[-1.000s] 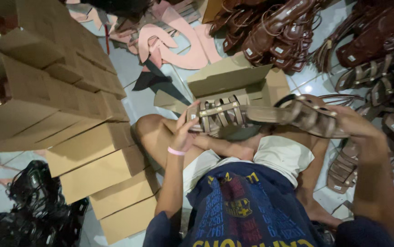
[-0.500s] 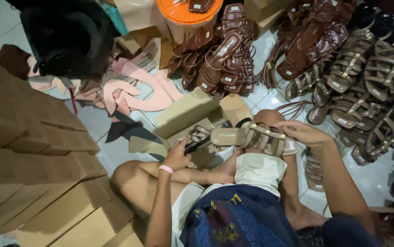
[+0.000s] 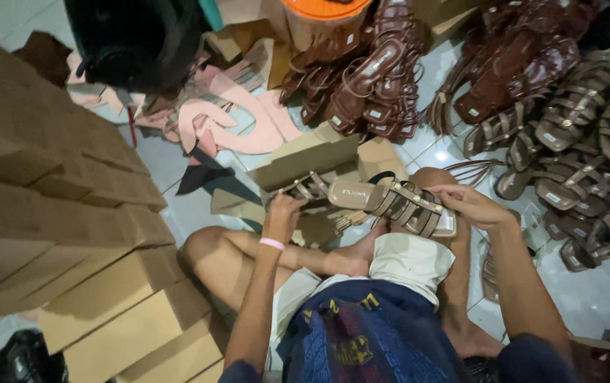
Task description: The person sits on the floor and repeatedly picks up pairs of brown sandals, places them into small cardboard boxes, and closes the boxes. The person handles the sandals and boxes by hand, stacking the closed boxes to the side.
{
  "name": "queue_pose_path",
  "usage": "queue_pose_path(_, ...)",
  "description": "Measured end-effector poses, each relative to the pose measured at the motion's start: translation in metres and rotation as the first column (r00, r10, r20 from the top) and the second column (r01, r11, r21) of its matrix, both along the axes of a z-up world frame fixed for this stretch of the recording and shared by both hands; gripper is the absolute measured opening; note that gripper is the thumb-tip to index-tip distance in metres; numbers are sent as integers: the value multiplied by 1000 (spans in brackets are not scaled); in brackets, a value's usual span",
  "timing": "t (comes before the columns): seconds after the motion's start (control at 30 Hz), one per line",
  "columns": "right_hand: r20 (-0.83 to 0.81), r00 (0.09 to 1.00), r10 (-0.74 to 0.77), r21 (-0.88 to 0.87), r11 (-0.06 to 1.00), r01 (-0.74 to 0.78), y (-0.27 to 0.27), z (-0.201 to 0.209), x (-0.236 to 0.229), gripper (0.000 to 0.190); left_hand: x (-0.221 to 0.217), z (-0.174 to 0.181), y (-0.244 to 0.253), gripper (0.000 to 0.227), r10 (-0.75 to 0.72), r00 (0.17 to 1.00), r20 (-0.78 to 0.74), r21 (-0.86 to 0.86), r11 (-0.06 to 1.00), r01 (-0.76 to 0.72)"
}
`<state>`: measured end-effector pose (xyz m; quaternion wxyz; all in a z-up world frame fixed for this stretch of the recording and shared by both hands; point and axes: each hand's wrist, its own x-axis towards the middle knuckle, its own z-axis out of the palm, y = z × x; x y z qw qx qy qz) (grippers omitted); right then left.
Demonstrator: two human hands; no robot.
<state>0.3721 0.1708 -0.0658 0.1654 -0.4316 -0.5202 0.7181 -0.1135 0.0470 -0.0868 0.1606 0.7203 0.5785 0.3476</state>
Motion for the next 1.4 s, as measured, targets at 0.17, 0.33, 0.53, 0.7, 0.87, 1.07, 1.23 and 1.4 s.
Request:
queue_pose_path(0.17, 0, 997, 78, -27, 997, -78, 1, -5, 3, 48, -16, 10, 16, 69, 182, 973, 144, -519, 851, -83)
queue_pose_path(0.33, 14, 994, 113, -18, 993, -113, 4, 0, -1, 48, -8, -1, 37, 68, 68, 963, -259, -426, 887, -177)
queue_pose_path(0.53, 85, 973, 215, 49, 974, -220, 1, 41, -32, 51, 5, -55, 52, 57, 90, 877, -472, -375, 879, -293)
queue_pose_path(0.7, 166, 927, 336, 193, 911, -365, 4, 99, -85, 57, -38, -22, 42, 82, 71, 939, 336, -593, 791, 152)
queue_pose_path(0.87, 571, 817, 86, 700, 469, -538, 1, 125, -148, 58, -54, 44, 20, 67, 47, 773, 633, -541, 741, 398)
queue_pose_path(1.07, 473, 879, 61, 879, -104, -466, 14, 84, -201, 60, -40, 64, 7, 62, 51, 999, 8, -191, 980, -48)
queue_pose_path(1.23, 519, 845, 130, 850, 30, -526, 19, 52, -199, 58, -24, 48, 4, 60, 146, 966, -213, -101, 980, -170)
queue_pose_path(1.4, 489, 869, 78, 858, 137, -496, 30, 33, -191, 38, -28, 41, 5, 51, 108, 969, -224, -159, 977, -146)
